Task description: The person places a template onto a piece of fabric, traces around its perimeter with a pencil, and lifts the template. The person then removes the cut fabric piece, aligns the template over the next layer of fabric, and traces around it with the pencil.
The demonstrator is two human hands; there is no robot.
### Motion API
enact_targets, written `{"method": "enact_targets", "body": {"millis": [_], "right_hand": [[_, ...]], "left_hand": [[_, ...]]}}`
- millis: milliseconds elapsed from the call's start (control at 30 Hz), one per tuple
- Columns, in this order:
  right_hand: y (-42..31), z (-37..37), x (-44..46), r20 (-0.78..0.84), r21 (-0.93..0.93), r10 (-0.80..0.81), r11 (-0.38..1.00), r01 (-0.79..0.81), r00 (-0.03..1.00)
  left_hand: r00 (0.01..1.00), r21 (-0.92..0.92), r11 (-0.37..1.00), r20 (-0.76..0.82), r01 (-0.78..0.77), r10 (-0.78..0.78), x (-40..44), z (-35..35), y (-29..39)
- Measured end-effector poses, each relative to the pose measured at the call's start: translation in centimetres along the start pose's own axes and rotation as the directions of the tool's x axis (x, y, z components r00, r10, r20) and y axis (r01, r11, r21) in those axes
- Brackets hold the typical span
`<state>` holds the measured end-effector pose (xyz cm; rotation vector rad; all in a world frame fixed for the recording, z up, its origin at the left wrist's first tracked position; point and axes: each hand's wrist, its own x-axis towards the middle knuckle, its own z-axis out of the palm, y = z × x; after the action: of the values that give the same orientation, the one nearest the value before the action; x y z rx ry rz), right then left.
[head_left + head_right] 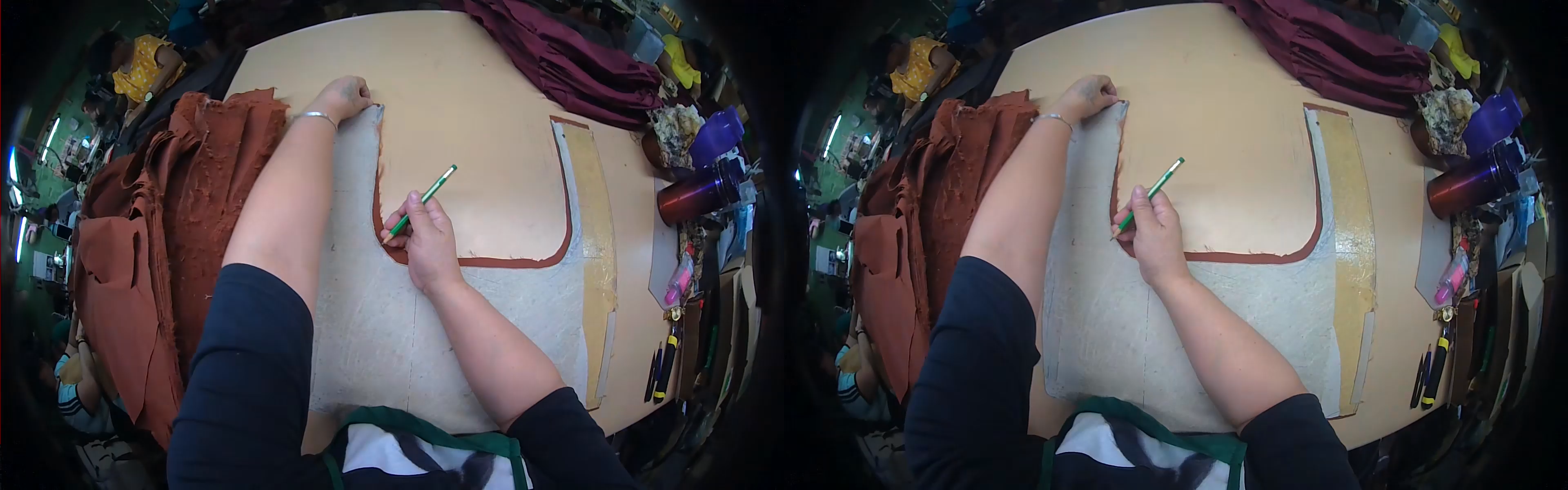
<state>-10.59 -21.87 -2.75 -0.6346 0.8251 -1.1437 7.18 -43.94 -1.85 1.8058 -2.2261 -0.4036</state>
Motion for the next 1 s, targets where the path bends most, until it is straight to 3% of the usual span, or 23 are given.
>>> {"method": "enact_targets", "body": {"millis": [100,233,533,833,1000], "right_hand": [[0.3,0.0,0.1,0.001,-0.013,-0.022,1.000,0.022,1.000],[0.1,-0.2,0.1,0.036,-0.041,0.018,0.999,-0.017,0.999],[0.3,-0.2,0.3,0.052,-0.090,-0.010,0.996,0.015,0.999],[0.3,-0.2,0.2,0.059,-0.080,0.004,0.997,0.001,0.998],[0.0,-0.2,0.2,0.066,-0.097,-0.003,0.995,0.009,0.998]], "left_hand": [[0.987,0.049,0.998,0.160,-0.040,0.032,0.5,-1.0,0.9],[0.976,0.194,0.981,0.219,-0.023,-0.020,0.3,-1.5,2.2],[0.974,0.326,0.935,0.218,-0.137,0.066,0.7,-1.2,2.1],[0.970,0.328,0.937,0.240,-0.118,0.038,0.9,-1.5,3.6],[0.970,0.393,0.901,0.220,-0.186,0.104,1.1,-1.1,2.4]]}}
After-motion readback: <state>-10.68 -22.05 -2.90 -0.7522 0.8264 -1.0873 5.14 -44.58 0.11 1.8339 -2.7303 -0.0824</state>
